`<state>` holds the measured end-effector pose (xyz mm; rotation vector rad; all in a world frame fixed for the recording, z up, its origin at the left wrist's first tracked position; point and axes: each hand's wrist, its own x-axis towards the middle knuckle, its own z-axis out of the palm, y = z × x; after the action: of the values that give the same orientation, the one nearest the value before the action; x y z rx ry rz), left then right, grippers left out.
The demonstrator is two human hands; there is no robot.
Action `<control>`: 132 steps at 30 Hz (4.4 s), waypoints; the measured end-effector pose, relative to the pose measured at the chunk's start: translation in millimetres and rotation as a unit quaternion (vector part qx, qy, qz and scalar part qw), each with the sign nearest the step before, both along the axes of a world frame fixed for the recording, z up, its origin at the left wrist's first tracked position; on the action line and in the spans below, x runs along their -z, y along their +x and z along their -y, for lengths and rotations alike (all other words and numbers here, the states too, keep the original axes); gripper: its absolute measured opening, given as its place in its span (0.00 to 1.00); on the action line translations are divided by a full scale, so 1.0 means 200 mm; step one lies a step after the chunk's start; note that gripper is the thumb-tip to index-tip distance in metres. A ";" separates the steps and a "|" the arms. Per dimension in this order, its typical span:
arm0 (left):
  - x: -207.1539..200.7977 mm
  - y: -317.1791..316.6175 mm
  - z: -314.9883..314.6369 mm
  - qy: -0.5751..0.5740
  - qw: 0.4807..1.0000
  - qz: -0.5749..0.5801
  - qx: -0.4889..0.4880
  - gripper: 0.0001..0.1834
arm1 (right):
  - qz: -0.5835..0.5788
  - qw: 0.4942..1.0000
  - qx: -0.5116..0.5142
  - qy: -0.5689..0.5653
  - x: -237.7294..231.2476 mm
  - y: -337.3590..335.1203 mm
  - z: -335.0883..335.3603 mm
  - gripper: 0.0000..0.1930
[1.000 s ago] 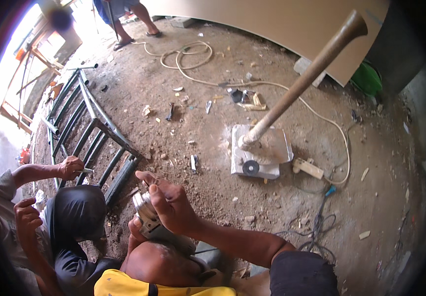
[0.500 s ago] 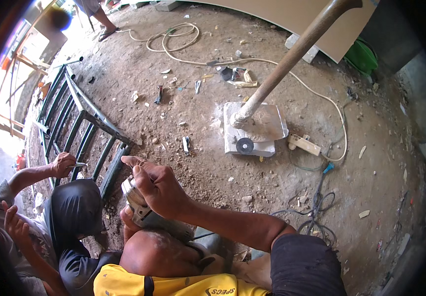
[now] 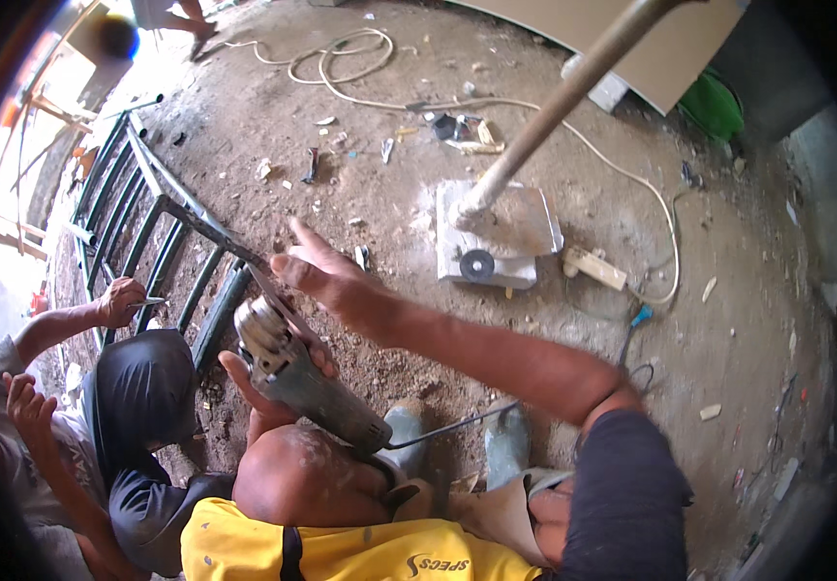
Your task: The person replaces the cutting disc on a handheld angle grinder and then uses it to cut a metal pole.
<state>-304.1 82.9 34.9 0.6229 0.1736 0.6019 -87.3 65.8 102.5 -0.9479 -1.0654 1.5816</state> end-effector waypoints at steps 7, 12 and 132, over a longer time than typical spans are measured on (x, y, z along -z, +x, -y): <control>-0.14 0.24 -0.05 -0.071 0.991 0.115 0.022 0.56 | -0.043 0.970 -0.224 -0.085 0.19 0.08 0.56 0.50; -0.15 0.44 0.03 -0.064 0.992 0.065 0.092 0.59 | 0.024 0.999 -0.040 -0.010 0.20 0.05 0.71 0.39; 0.14 0.44 0.20 0.008 0.966 -0.258 0.029 0.30 | 0.632 0.611 0.244 -0.410 1.03 1.81 1.09 0.16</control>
<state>-215.1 43.7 6.3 0.7905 0.6362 0.3731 274.4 -152.6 -104.2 -2.9615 -0.6599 0.6595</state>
